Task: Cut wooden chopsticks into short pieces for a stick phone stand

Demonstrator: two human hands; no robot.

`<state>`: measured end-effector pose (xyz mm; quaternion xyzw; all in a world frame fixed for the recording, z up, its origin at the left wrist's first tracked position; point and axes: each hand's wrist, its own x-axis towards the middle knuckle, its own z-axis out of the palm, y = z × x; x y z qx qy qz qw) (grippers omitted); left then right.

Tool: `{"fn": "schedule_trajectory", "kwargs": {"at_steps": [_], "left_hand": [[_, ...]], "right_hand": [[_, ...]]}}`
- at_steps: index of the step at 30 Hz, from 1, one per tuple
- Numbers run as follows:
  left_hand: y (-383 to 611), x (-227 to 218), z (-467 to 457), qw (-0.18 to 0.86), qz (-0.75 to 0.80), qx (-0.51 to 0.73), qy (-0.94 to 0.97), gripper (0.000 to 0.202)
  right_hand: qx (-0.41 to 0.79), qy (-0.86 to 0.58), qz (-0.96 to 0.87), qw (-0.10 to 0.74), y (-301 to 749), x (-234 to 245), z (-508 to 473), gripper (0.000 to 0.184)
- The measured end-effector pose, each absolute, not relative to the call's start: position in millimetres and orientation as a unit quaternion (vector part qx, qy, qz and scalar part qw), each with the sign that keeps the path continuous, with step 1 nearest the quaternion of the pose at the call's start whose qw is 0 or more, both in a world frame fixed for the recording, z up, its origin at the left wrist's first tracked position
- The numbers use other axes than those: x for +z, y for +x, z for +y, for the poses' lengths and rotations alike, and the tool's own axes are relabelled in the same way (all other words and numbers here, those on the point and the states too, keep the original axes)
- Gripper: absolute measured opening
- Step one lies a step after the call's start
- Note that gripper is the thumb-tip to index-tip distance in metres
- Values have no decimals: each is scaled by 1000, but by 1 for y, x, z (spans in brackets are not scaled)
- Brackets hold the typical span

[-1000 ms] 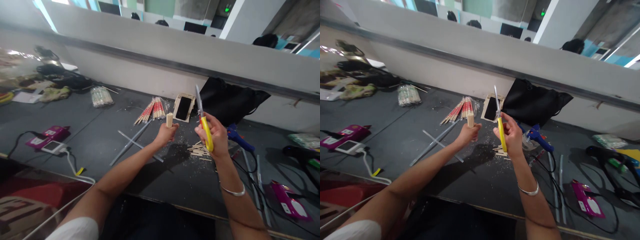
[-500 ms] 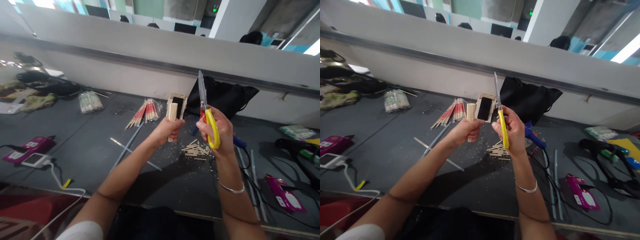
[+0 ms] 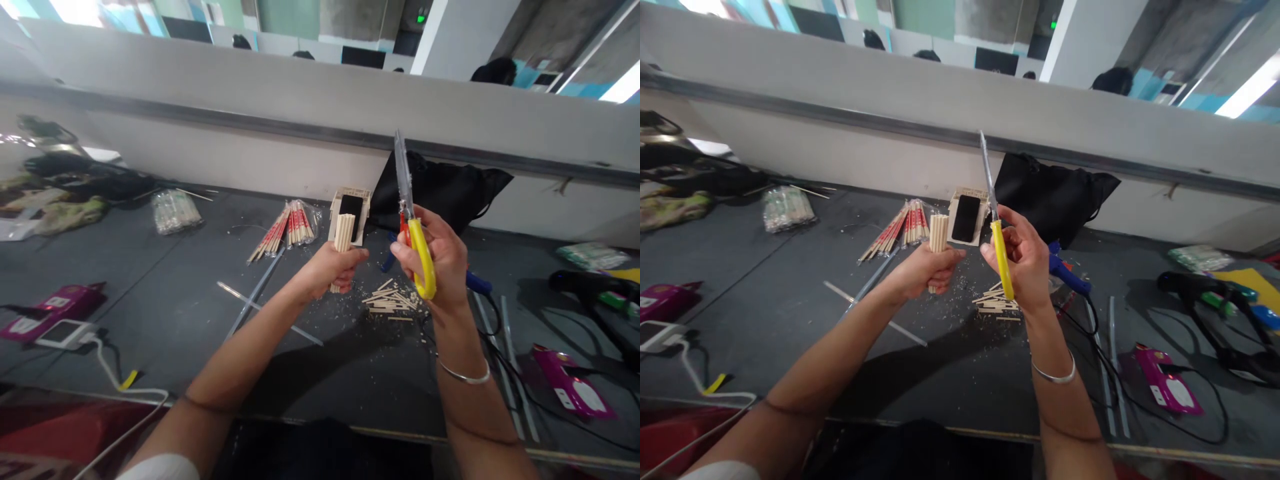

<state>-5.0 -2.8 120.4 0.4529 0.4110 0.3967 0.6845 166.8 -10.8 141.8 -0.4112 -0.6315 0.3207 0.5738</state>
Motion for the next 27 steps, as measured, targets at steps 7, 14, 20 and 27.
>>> {"fn": "schedule_trajectory", "kwargs": {"at_steps": [7,14,20,27], "left_hand": [[-3,122,-10,688,402,370,478,48],[-3,121,-11,684,406,361,487,48],[-1,121,-13,671,412,353,505,49],[5,119,-16,684,416,336,497,44]], "right_hand": [[307,-393,-649,575,173,145,-10,45],[234,-421,-662,575,178,144,-7,29],[252,-415,-674,557,180,143,-3,37],[270,-414,-667,557,172,142,-4,41]]}}
